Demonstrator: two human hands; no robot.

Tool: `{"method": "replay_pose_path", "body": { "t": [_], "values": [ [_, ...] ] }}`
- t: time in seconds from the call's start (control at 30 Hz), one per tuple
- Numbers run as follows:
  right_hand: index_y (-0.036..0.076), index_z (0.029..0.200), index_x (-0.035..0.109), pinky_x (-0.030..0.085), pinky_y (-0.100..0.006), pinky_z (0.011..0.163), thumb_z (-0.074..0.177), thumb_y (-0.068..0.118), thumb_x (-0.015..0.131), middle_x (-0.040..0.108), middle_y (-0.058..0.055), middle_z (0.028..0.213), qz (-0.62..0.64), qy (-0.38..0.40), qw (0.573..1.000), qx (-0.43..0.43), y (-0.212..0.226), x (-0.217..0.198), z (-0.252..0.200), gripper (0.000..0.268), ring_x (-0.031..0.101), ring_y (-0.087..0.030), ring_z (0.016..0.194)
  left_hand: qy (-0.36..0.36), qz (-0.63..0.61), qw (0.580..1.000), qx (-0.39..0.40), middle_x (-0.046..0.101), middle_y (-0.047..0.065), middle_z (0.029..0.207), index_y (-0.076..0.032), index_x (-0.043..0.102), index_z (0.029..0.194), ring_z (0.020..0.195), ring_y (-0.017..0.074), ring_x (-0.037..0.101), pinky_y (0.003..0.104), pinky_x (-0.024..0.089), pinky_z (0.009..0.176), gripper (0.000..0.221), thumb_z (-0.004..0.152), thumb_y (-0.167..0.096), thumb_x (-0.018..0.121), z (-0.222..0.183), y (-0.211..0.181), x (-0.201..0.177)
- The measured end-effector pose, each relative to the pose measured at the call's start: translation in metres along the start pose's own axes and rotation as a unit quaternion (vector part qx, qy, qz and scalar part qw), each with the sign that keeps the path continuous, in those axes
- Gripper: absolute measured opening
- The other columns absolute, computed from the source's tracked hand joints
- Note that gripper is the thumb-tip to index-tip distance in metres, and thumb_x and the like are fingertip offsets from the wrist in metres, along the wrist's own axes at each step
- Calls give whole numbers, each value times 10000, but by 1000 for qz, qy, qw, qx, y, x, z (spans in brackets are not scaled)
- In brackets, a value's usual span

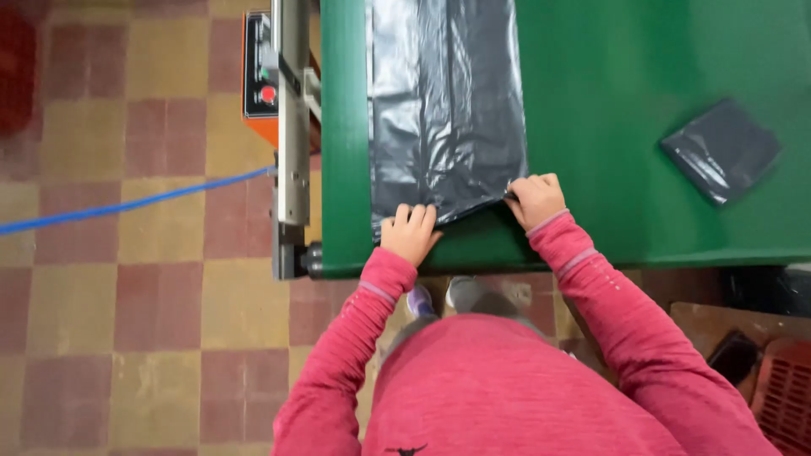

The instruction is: Folding black plastic bags on a conveyor belt and placing them into a collection basket.

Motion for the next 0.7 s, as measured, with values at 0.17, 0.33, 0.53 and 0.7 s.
{"method": "replay_pose_path", "body": {
  "t": [0.17, 0.33, 0.53, 0.7],
  "values": [
    [85, 919, 655, 475, -453, 818, 792, 138, 747, 668, -120, 841, 110, 141, 983, -42, -8, -34, -31, 166, 631, -355, 842, 97, -12, 995, 16, 615, 41, 927, -135, 625, 923, 949, 269, 629, 408, 513, 677, 133, 796, -120, 662, -25, -4, -54],
    [71, 988, 695, 548, -365, 772, 828, 145, 732, 735, -87, 880, 274, 194, 937, 90, -76, -53, -44, 180, 711, -245, 834, 151, -258, 954, 6, 689, 97, 908, -84, 690, 928, 883, 313, 686, 414, 547, 731, 156, 801, -150, 752, 28, 15, -96],
    [35, 1039, 681, 537, -295, 779, 893, 131, 745, 705, -53, 891, 363, 75, 913, 171, -163, -30, 121, 186, 662, -119, 832, -11, -403, 909, -110, 742, 154, 976, -22, 689, 1074, 902, 263, 727, 348, 562, 825, 275, 862, -171, 781, 186, 123, 7],
    [26, 1068, 694, 544, -314, 820, 932, 180, 752, 731, -69, 937, 403, 14, 898, 175, -216, 47, 237, 214, 673, -157, 877, -41, -316, 910, -266, 742, 179, 940, -73, 672, 1096, 877, 314, 729, 390, 562, 813, 268, 908, -248, 749, 277, 193, 105]
  ]
}}
Point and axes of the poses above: each hand's wrist, its own z-axis towards the middle knuckle, its own x-axis out of the palm, y = z × x, the point moved 3 cm from there along z, towards the middle knuckle
